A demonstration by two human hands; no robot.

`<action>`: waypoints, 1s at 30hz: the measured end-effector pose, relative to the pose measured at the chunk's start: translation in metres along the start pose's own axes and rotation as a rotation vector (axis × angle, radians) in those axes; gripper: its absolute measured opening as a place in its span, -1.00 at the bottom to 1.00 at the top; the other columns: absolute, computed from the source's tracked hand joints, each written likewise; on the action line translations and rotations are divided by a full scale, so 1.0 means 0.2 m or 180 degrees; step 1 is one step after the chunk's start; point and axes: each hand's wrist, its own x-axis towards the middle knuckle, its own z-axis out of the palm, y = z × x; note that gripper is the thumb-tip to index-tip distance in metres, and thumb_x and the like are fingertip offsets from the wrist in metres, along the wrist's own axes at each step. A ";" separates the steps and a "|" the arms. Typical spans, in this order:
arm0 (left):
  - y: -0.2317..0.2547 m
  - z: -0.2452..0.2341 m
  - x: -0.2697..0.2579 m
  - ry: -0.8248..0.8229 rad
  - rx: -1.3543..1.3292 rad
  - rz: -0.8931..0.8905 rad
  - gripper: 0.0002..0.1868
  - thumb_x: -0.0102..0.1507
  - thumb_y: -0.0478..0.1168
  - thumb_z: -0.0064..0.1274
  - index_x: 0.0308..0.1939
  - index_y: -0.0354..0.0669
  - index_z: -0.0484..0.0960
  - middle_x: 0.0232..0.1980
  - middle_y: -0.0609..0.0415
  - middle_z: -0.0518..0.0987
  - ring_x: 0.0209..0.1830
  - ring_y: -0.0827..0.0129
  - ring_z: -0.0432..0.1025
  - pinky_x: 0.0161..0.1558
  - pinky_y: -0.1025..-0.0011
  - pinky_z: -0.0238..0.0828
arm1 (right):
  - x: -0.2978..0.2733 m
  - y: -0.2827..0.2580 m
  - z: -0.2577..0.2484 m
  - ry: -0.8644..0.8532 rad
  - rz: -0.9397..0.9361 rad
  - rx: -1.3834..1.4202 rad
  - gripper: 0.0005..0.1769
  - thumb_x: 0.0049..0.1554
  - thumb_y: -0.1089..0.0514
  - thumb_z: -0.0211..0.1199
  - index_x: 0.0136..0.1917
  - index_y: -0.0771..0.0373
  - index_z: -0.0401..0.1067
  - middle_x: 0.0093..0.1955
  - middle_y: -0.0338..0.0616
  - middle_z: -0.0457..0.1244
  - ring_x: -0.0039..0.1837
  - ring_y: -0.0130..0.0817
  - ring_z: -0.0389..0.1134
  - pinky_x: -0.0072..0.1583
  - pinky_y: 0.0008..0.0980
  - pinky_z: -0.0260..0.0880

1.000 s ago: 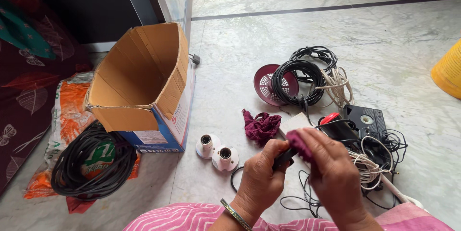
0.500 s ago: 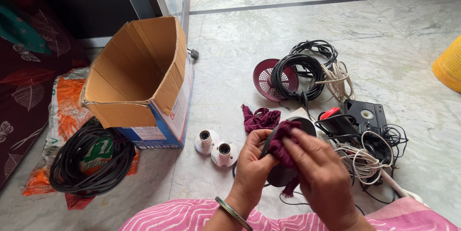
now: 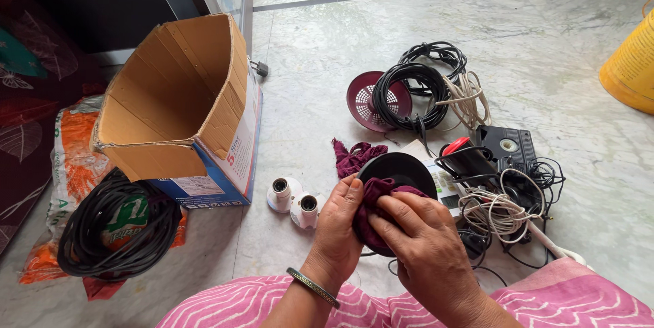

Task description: The person wipes different electrical parts, including a light bulb socket and a fan component, with a cloth while sitting on the floor.

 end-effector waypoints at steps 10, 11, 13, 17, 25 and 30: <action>0.12 -0.05 0.03 0.0635 -0.0057 0.0060 -0.66 0.39 -0.04 -0.10 0.14 -0.13 0.45 0.02 0.09 0.61 -0.01 0.39 0.52 0.02 0.35 0.54 | -0.07 0.30 0.08 -0.0140 0.1173 -0.0018 -0.62 -0.10 0.40 0.31 0.00 0.14 0.64 0.06 -0.19 0.40 0.10 -0.18 0.40 0.16 -0.24 0.41; 0.11 -0.05 0.03 0.0634 -0.0060 0.0058 -0.66 0.39 -0.04 -0.10 0.14 -0.13 0.45 0.02 0.09 0.61 -0.01 0.39 0.52 0.02 0.35 0.54 | -0.05 0.34 0.08 0.0036 0.1306 0.0012 -0.58 -0.09 0.42 0.29 0.03 0.14 0.64 0.09 -0.16 0.40 0.12 -0.16 0.39 0.18 -0.23 0.40; 0.04 -0.04 0.02 0.0385 0.0086 -0.0105 -0.65 0.42 -0.02 -0.09 0.15 -0.16 0.44 0.03 0.10 0.60 0.00 0.44 0.51 0.04 0.42 0.54 | -0.03 0.34 0.06 0.0211 0.1436 0.0034 -0.53 -0.08 0.45 0.27 0.07 0.14 0.63 0.12 -0.12 0.39 0.14 -0.14 0.39 0.20 -0.21 0.40; -0.07 -0.04 0.01 0.0132 0.0315 -0.0407 -0.65 0.40 -0.04 -0.06 0.18 -0.13 0.46 0.02 0.14 0.59 -0.03 0.49 0.49 -0.02 0.46 0.50 | -0.01 0.21 0.02 0.0398 0.0792 0.0365 -0.53 -0.06 0.39 0.27 0.12 0.13 0.60 0.12 -0.12 0.38 0.17 -0.14 0.40 0.21 -0.22 0.40; -0.07 -0.05 0.02 0.0037 0.0323 -0.0246 -0.63 0.41 -0.04 -0.05 0.20 -0.17 0.46 0.05 0.13 0.60 0.01 0.51 0.49 0.06 0.48 0.47 | -0.04 0.32 0.07 0.0322 0.0867 0.0067 -0.52 -0.04 0.38 0.30 0.17 0.15 0.57 0.15 -0.08 0.37 0.20 -0.09 0.41 0.23 -0.20 0.41; 0.05 -0.08 0.04 0.0457 -0.0057 0.0356 -0.67 0.41 -0.04 -0.09 0.15 -0.13 0.43 0.05 0.10 0.59 0.05 0.42 0.51 0.11 0.38 0.50 | -0.10 0.21 0.13 -0.0081 0.0916 0.0203 -0.59 -0.07 0.30 0.38 0.10 0.18 0.57 0.08 -0.09 0.38 0.14 -0.08 0.41 0.14 -0.17 0.41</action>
